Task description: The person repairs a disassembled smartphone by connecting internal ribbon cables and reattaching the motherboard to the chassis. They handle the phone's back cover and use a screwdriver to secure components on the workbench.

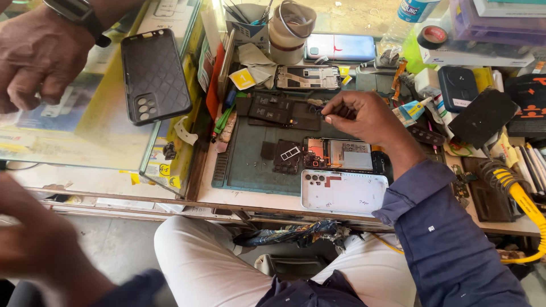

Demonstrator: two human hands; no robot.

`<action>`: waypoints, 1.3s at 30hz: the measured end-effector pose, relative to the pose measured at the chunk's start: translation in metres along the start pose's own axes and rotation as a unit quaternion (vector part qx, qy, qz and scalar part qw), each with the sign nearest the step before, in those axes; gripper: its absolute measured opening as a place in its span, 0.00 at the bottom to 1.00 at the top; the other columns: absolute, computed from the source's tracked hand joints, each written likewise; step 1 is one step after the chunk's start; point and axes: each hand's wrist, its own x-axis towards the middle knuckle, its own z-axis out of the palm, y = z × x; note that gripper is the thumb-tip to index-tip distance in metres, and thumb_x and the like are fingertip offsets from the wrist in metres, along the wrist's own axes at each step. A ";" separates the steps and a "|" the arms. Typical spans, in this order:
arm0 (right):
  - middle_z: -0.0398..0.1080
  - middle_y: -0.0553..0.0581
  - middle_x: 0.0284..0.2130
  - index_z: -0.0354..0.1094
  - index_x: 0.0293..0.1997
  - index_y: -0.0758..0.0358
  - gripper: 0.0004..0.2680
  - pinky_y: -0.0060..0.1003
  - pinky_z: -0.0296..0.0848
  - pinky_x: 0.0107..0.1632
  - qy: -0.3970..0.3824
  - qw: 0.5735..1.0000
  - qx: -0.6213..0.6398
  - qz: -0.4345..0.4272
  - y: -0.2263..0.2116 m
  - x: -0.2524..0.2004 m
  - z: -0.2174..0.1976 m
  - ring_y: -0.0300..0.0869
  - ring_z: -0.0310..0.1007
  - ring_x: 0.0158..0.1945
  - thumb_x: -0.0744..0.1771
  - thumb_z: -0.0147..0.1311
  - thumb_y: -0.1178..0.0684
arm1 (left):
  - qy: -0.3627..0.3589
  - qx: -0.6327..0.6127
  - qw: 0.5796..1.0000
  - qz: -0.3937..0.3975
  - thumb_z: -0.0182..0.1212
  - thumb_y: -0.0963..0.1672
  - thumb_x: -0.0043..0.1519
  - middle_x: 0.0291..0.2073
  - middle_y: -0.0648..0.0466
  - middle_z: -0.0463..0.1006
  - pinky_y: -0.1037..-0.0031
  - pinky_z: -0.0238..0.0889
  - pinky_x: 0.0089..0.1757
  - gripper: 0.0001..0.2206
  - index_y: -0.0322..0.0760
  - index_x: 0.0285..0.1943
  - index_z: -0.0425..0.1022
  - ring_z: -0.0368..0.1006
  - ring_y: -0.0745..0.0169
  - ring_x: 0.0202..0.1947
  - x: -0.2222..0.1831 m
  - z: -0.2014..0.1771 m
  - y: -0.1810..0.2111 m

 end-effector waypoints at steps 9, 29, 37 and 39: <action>0.79 0.52 0.38 0.77 0.47 0.64 0.07 0.29 0.76 0.45 -0.051 0.998 0.044 0.019 -0.006 -0.006 -0.004 0.32 0.77 0.42 0.65 0.62 0.60 | -0.322 -0.179 0.928 0.057 0.71 0.40 0.59 0.37 0.57 0.82 0.73 0.71 0.36 0.10 0.42 0.49 0.81 0.80 0.61 0.35 -0.051 0.103 0.118; 0.77 0.51 0.31 0.64 0.60 0.59 0.21 0.30 0.74 0.41 -0.151 0.985 0.065 -0.060 -0.037 -0.014 0.000 0.33 0.77 0.36 0.62 0.68 0.59 | -0.428 -0.262 0.843 -0.195 0.68 0.41 0.59 0.38 0.56 0.87 0.80 0.67 0.26 0.20 0.38 0.61 0.77 0.72 0.79 0.21 -0.089 0.209 0.133; 0.81 0.54 0.35 0.72 0.48 0.62 0.12 0.29 0.77 0.42 -0.143 0.987 0.029 -0.064 -0.039 -0.013 0.006 0.34 0.82 0.39 0.63 0.67 0.60 | -0.395 -0.342 0.783 -0.337 0.67 0.41 0.63 0.27 0.58 0.81 0.83 0.61 0.26 0.09 0.30 0.50 0.83 0.67 0.82 0.24 -0.104 0.220 0.123; 0.81 0.54 0.36 0.73 0.46 0.63 0.09 0.29 0.78 0.42 -0.139 0.987 0.037 -0.065 -0.039 -0.013 0.007 0.35 0.83 0.40 0.63 0.66 0.60 | -0.420 -0.313 0.784 -0.333 0.67 0.41 0.63 0.24 0.59 0.79 0.83 0.58 0.25 0.08 0.31 0.49 0.83 0.65 0.82 0.23 -0.103 0.218 0.121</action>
